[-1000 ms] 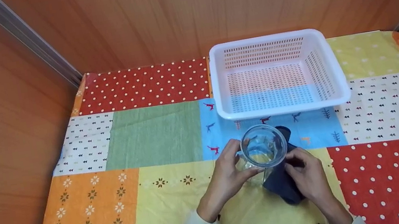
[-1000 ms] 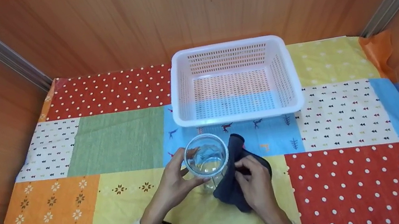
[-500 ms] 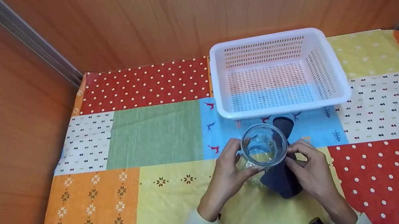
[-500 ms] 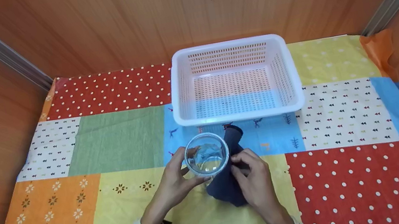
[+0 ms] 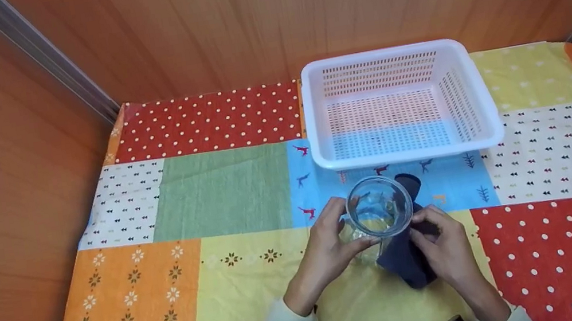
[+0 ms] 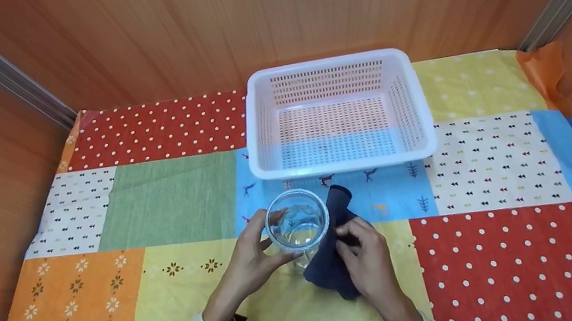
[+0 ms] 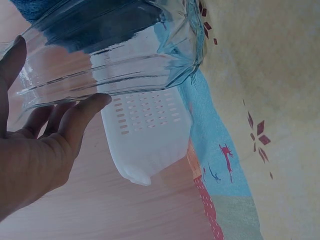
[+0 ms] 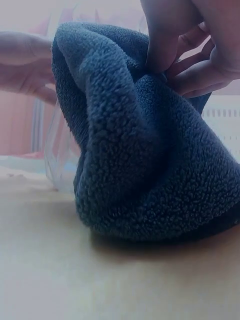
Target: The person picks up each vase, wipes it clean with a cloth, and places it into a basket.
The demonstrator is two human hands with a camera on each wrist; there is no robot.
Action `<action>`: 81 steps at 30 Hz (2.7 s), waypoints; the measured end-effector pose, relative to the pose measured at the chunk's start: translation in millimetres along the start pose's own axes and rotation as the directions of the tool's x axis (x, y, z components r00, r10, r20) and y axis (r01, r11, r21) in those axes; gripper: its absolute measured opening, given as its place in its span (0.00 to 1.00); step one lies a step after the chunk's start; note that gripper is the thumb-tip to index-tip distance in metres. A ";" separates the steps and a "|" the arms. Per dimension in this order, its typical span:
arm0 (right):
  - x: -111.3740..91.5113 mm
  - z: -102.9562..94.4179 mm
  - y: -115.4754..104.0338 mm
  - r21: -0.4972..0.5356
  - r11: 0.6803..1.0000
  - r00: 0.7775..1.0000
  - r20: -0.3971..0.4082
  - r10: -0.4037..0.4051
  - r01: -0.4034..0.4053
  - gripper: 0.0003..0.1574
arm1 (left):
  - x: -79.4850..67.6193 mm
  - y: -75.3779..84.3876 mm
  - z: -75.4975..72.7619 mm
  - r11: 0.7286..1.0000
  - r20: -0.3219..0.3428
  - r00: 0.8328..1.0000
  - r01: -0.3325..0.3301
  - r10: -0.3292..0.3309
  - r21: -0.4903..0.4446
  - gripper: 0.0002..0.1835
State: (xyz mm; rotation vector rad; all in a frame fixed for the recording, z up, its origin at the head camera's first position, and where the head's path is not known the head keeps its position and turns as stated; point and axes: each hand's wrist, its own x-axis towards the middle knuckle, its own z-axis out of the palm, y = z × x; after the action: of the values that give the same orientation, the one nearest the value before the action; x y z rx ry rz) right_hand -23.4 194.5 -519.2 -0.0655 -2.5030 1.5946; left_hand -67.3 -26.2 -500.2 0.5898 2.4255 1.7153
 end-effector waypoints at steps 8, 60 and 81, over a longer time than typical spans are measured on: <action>-0.2 2.8 16.9 -0.096 0.995 1.000 0.022 0.017 -0.015 0.13 | 0.5 0.9 -0.4 0.999 0.010 0.999 0.036 -0.035 -0.014 0.34; -2.3 5.0 15.4 -0.060 0.998 1.000 -0.008 -0.014 0.014 0.14 | 0.9 -0.3 1.0 1.000 0.005 1.000 -0.007 0.008 -0.028 0.33; 1.0 -1.9 -17.1 0.052 0.996 0.997 -0.038 -0.071 0.073 0.15 | -0.3 0.1 0.4 1.000 -0.004 1.000 0.002 -0.003 -0.018 0.33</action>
State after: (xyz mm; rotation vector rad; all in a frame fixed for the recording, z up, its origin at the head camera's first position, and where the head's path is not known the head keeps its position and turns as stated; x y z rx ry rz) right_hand -23.1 189.1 -502.9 0.0034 -2.4059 1.6160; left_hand -66.9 -25.9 -500.3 0.5815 2.4094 1.7374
